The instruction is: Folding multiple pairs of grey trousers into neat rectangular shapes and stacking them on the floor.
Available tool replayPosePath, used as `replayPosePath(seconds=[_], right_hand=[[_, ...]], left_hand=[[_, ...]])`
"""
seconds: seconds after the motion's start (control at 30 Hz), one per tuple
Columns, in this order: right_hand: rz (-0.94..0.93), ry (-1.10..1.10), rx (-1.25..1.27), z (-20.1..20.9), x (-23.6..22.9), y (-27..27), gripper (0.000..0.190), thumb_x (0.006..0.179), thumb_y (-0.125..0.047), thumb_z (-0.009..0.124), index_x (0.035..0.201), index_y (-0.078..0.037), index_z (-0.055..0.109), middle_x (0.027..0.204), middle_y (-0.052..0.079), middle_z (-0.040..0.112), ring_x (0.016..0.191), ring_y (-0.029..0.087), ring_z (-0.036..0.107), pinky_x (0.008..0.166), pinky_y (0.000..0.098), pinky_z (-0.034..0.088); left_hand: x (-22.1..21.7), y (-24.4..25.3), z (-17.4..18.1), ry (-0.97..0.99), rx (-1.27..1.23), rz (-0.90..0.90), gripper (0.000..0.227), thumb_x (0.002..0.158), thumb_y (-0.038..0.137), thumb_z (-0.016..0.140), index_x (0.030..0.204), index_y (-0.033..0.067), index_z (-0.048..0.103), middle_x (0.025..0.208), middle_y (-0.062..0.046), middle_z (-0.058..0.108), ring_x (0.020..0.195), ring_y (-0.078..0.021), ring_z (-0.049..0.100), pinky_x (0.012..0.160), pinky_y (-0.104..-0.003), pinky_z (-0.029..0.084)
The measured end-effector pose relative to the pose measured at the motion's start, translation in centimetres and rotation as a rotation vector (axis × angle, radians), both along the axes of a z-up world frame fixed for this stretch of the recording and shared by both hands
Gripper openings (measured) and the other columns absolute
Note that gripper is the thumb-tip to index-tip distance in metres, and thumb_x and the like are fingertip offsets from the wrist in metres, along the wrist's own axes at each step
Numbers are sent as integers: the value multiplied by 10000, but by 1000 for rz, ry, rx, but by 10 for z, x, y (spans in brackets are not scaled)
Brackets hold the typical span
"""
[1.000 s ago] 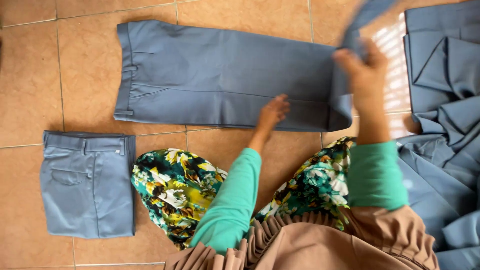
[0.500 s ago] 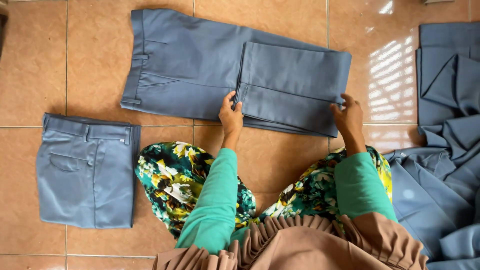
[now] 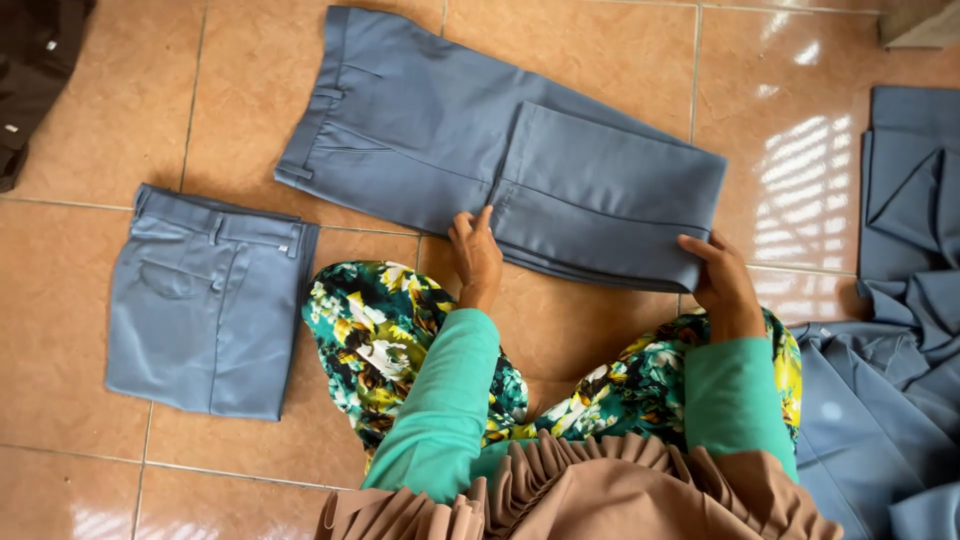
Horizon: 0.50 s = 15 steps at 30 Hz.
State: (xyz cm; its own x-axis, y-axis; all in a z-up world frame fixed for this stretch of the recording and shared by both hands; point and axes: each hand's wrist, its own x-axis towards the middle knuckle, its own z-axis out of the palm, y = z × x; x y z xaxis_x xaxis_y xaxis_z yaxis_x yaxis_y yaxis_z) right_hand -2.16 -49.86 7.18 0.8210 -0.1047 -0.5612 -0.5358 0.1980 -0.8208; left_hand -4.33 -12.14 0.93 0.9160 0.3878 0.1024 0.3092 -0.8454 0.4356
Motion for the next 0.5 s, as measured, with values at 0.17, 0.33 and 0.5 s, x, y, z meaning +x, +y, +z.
replayPosePath(seconds=[0.17,0.33,0.5], right_hand=[[-143,-127,124,110,-35,23,603,833,-163,654,1409,-14,555,1165,130,654,898,177,631,805,237,503],[-178,-315,170,222,-37,65,479,855,-92,637,1327,-12,607,1068,55,692,781,84,636,756,146,503],[-41,-367,19,220,-4,138,435,823,-55,661,1259,-57,656,1033,1,696,815,64,612,826,156,474]], left_hand=[[-37,-30,31,112,-70,-288,612,838,-35,536,1447,9,482,1455,-159,446,1141,-379,491,996,-431,475],[-82,-90,11,62,-327,-515,626,841,-62,509,1463,-5,465,1454,-234,438,1164,-412,496,1014,-460,453],[-123,-131,32,-37,-676,-703,708,803,87,587,1476,-40,408,1372,-248,520,1131,-449,563,982,-471,464]])
